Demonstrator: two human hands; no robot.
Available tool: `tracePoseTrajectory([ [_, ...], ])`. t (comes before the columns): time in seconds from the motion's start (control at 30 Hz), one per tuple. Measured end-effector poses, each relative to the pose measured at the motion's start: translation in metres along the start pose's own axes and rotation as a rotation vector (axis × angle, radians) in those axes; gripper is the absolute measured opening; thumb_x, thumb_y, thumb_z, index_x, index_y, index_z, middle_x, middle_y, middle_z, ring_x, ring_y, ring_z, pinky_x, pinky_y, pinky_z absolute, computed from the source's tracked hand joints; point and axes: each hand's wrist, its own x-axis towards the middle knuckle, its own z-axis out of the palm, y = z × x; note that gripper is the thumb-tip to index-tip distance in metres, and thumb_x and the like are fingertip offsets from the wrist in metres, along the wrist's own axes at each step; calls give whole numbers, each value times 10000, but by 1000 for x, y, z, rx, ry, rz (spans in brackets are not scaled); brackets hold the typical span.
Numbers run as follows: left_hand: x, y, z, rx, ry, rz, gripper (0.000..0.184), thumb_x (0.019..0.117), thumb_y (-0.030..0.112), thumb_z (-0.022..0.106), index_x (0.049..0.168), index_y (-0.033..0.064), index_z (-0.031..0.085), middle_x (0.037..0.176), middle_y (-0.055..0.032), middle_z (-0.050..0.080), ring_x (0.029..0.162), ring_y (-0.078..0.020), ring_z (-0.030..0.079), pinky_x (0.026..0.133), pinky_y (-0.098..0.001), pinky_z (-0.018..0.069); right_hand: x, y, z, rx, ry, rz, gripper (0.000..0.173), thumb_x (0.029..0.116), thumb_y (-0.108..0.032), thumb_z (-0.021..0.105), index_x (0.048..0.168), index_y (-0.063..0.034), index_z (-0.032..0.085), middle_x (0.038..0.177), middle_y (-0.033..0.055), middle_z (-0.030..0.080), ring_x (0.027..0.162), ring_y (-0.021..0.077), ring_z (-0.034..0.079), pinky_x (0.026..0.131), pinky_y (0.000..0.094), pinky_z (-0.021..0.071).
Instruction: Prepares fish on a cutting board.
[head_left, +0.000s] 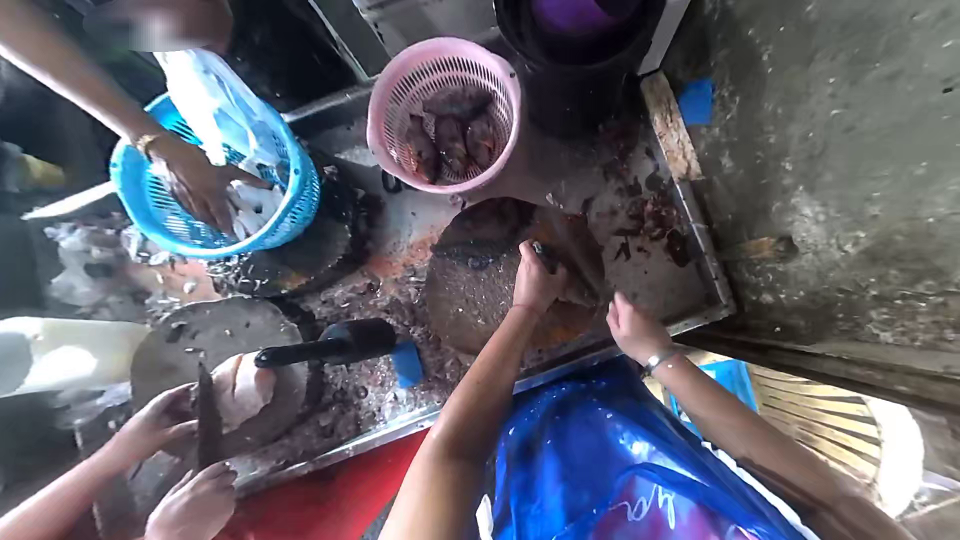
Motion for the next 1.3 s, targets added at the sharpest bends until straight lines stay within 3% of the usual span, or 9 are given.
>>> tracePoseTrajectory([
  [0.1, -3, 1, -4, 3, -5, -5, 784, 870, 215, 763, 1473, -16, 318, 1229, -249, 647, 1108, -347, 688, 967, -511, 561, 3, -9, -13, -24, -132, 104, 384, 1104, -273, 417, 1351, -36, 591, 1057, 222, 712, 1044, 384, 700, 913, 575, 547],
  [0.23, -12, -2, -4, -8, 21, 5, 745, 859, 201, 753, 1447, -12, 349, 1221, -239, 653, 1104, -337, 689, 963, -502, 563, -22, -18, -17, 60, 332, -186, 327, 1059, -215, 449, 1168, 34, 631, 705, 142, 634, 634, 303, 666, 590, 492, 571],
  [0.33, -16, -2, -4, 11, 36, -12, 740, 875, 214, 747, 1453, -17, 346, 1238, -241, 647, 1130, -333, 680, 982, -493, 555, -23, 6, 11, -49, -83, 52, 393, 1108, -278, 370, 1341, -21, 554, 1021, 202, 712, 1002, 364, 716, 886, 542, 569],
  [0.57, -16, -25, -46, 142, -102, -16, 664, 813, 322, 849, 1342, 58, 547, 1125, -197, 707, 1049, -353, 703, 929, -577, 562, -21, -4, -28, -83, -302, 113, 414, 1119, -307, 372, 1386, -48, 555, 1175, 235, 691, 1151, 392, 668, 985, 582, 518],
  [0.67, -4, -21, -62, 390, -358, 52, 689, 754, 394, 888, 1345, 138, 641, 1236, -157, 702, 1142, -352, 681, 978, -638, 533, -16, 9, -60, -28, -385, 108, 395, 1112, -288, 411, 1381, -59, 587, 1103, 237, 693, 1001, 378, 693, 874, 580, 548],
  [0.77, 6, 2, -60, 666, -562, 106, 666, 701, 526, 892, 1248, 196, 705, 1225, -133, 703, 1145, -371, 667, 918, -697, 522, 3, 58, -59, 183, -380, 203, 357, 1121, -322, 414, 1279, -59, 597, 816, 142, 572, 598, 226, 542, 556, 413, 489],
  [0.87, 0, 18, -55, 546, -529, 85, 617, 742, 474, 881, 1233, 143, 704, 1162, -153, 719, 1100, -361, 683, 924, -674, 527, 7, 87, -52, 311, -105, 261, 406, 1123, -305, 401, 1371, -31, 568, 1006, 261, 671, 811, 379, 678, 762, 595, 555],
  [1.03, -31, 47, 0, 326, -66, -121, 563, 912, 448, 695, 1342, 100, 590, 1237, -173, 682, 1086, -371, 691, 875, -633, 555, -20, 83, -20, 630, 11, 232, 399, 1128, -324, 354, 1261, -9, 560, 771, 113, 591, 582, 210, 608, 585, 419, 577],
  [1.3, -35, 58, 25, 388, -190, -288, 681, 1059, 567, 276, 1504, 57, 348, 1279, -233, 660, 1166, -410, 667, 899, -655, 535, -34, 11, -65, 547, 253, -24, 388, 1126, -325, 340, 1081, -28, 585, 669, 114, 562, 521, 259, 585, 515, 481, 534],
])
